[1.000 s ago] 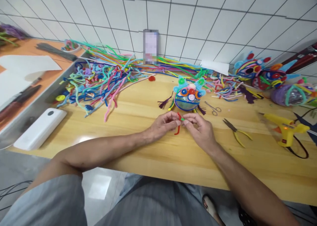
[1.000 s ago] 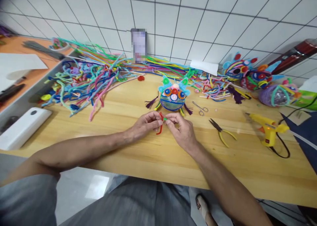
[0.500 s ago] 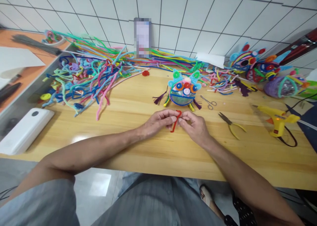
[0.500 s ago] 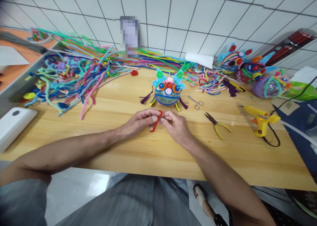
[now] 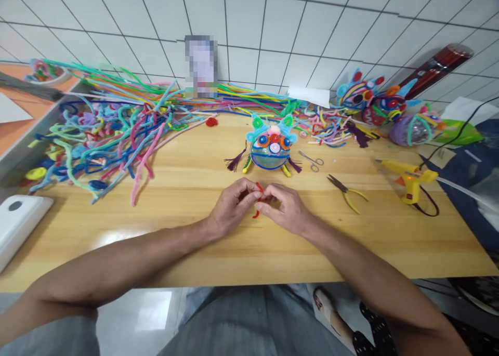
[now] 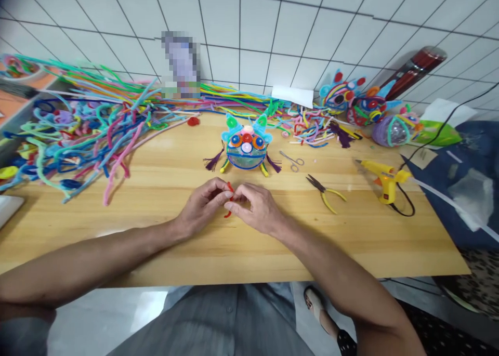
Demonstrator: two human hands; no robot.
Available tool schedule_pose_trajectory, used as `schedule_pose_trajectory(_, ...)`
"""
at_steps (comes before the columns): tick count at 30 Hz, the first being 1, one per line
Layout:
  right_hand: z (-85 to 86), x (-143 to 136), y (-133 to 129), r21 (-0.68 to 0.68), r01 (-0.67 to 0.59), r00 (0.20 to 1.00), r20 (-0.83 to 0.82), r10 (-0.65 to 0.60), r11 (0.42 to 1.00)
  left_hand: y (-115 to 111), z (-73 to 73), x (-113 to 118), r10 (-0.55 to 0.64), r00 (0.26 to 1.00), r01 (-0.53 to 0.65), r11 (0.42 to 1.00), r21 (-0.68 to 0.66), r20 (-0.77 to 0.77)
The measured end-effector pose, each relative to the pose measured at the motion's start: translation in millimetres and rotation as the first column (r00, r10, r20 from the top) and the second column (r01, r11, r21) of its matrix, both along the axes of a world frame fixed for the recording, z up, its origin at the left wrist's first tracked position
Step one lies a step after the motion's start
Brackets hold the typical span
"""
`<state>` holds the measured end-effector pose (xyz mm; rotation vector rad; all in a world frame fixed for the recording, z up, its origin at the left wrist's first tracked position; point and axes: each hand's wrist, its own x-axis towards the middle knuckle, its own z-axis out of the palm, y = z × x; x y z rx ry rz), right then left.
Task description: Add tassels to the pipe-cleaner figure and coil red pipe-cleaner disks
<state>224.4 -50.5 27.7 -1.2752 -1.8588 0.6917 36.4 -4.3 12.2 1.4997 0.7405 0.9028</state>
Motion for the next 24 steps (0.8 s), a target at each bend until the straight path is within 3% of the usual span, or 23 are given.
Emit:
schedule_pose_trajectory(3,-0.4,-2.2,-0.8,-0.060,0.047,0.999,-0.002,-0.047,0.997,0.7,1.2,-1.2,0.017,0.999,-0.017,1.000,0.007,-0.031)
schedule_pose_trajectory(8,1.3,0.0,-2.0,-0.236,0.022,0.990,-0.133,-0.055,0.972,5.4,2.8,-2.0,0.027,0.999,-0.026,0.999,0.034,-0.038)
schedule_pose_trajectory(14,-3.1,2.3,0.9,-0.293,0.001,0.978,-0.198,-0.062,0.956,4.9,2.6,-2.4,0.010,0.996,-0.001,0.996,0.092,-0.090)
schedule_pose_trajectory(17,-0.1,3.5,1.4,-0.305,-0.029,0.985,-0.170,-0.025,0.952,5.9,2.4,-5.1,0.025,0.987,0.006,0.982,0.191,-0.157)
schedule_pose_trajectory(19,3.0,4.6,1.5,-0.291,-0.043,0.992,-0.128,0.006,0.956,7.3,3.5,-7.6,0.038,0.973,0.040,0.944,0.328,-0.227)
schedule_pose_trajectory(24,7.4,7.0,2.6,-0.248,-0.087,0.990,-0.128,0.056,0.965,8.4,8.7,-13.1,0.067,0.934,0.171,0.776,0.608,-0.350)
